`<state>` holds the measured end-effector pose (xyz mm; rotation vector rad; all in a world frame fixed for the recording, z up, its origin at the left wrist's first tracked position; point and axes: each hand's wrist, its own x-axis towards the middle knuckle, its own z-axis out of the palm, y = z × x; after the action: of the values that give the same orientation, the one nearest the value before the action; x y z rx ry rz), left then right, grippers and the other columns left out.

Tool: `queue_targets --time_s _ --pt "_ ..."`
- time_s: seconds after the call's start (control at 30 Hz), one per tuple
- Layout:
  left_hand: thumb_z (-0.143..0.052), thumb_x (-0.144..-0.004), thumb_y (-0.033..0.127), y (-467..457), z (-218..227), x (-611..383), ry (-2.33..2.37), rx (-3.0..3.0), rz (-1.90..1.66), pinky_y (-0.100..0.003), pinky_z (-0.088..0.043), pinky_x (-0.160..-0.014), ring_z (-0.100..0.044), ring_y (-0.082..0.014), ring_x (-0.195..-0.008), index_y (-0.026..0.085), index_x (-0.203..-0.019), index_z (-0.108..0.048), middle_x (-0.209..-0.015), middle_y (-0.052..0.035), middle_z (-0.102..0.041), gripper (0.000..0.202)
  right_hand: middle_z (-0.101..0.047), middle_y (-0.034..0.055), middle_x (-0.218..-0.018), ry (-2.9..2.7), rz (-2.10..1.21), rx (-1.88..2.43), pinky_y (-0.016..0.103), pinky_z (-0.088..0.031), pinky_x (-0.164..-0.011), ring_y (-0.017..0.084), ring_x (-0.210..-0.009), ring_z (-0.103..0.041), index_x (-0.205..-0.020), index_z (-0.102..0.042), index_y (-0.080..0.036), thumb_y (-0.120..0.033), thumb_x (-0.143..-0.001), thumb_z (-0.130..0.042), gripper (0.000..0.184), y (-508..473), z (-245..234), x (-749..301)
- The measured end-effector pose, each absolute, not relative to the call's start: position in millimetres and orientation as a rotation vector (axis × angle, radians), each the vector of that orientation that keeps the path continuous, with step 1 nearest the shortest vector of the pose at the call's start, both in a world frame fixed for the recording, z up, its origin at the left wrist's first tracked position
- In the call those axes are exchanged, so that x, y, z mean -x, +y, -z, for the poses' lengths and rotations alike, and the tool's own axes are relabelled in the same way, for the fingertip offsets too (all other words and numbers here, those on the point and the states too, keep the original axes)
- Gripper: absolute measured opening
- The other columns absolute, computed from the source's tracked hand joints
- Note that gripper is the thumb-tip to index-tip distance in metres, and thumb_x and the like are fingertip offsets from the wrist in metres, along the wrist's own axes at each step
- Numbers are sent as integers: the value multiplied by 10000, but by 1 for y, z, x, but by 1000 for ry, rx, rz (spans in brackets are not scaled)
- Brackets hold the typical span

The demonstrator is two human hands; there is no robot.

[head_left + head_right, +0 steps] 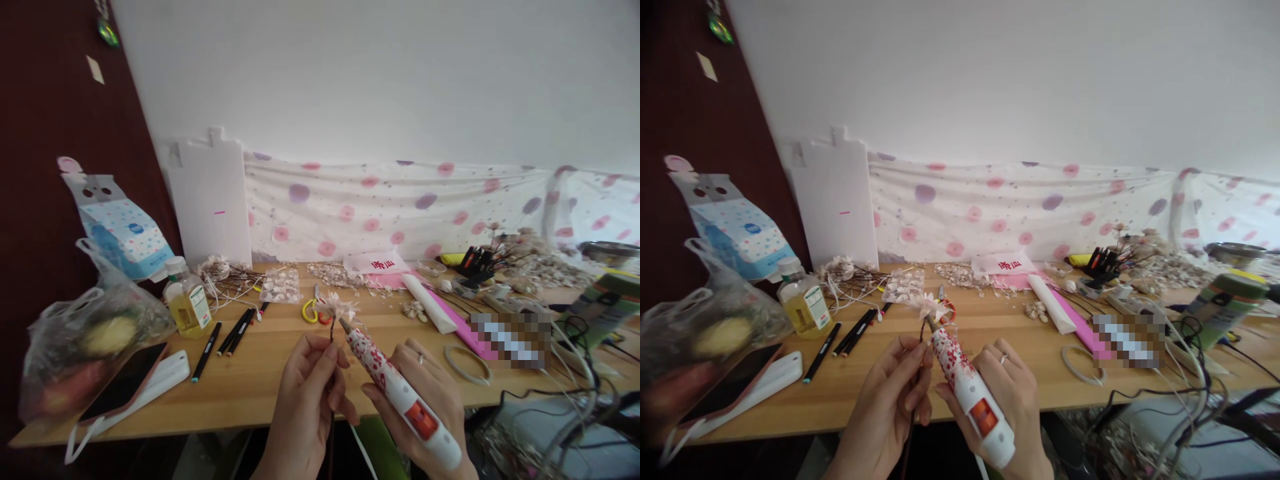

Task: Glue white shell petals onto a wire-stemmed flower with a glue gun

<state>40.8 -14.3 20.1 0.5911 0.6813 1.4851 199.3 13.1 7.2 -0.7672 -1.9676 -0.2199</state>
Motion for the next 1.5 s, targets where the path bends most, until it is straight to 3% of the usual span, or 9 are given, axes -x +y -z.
queue_targets --time_s 0.57,0.77,1.13,1.23,1.37,1.5 --pt "-855 -728 317 -12 -20 -41 686 -526 -1488 -137 -454 -347 -378 -11 -399 163 -781 -600 -652 77 -606 302 -500 -8 -626 -1922 240 751 263 -358 -519 146 -576 -452 -752 -491 -207 -343 -925 -632 262 14 -9 -194" --pt "-927 -601 365 -7 -17 -41 688 -439 -1456 -129 -438 -313 -332 -5 -358 162 -728 -608 -541 93 -558 399 -491 -15 -619 -1964 261 751 292 -365 -554 151 -565 -449 -762 -467 -218 -336 -936 -610 254 18 -5 -191" --pt "-1006 -377 360 27 -6 -29 669 -180 -1330 -121 -458 -308 -317 29 -290 141 -635 -656 -506 75 -594 487 -503 3 -657 -2013 79 809 297 -369 -555 161 -598 -471 -792 -491 -204 -325 -955 -576 220 46 24 -181" --pt "-985 -437 421 40 6 -23 636 -188 -1328 -120 -432 -289 -272 32 -271 160 -608 -633 -492 84 -581 470 -497 -2 -643 -2000 41 822 302 -379 -564 160 -589 -472 -788 -494 -208 -374 -978 -546 258 56 31 -177" --pt "-925 -560 494 53 21 -15 633 -252 -1227 -147 -467 -335 -320 -9 -263 188 -636 -653 -369 113 -434 416 -501 -4 -619 -2004 22 837 286 -373 -541 150 -565 -460 -778 -498 -210 -457 -991 -512 326 70 35 -170" --pt "-909 -574 519 61 27 -9 634 -255 -1180 -143 -422 -335 -300 -4 -283 189 -656 -659 -399 99 -457 422 -503 6 -632 -2064 -30 824 287 -371 -536 158 -579 -473 -797 -501 -205 -438 -991 -513 304 85 39 -167"
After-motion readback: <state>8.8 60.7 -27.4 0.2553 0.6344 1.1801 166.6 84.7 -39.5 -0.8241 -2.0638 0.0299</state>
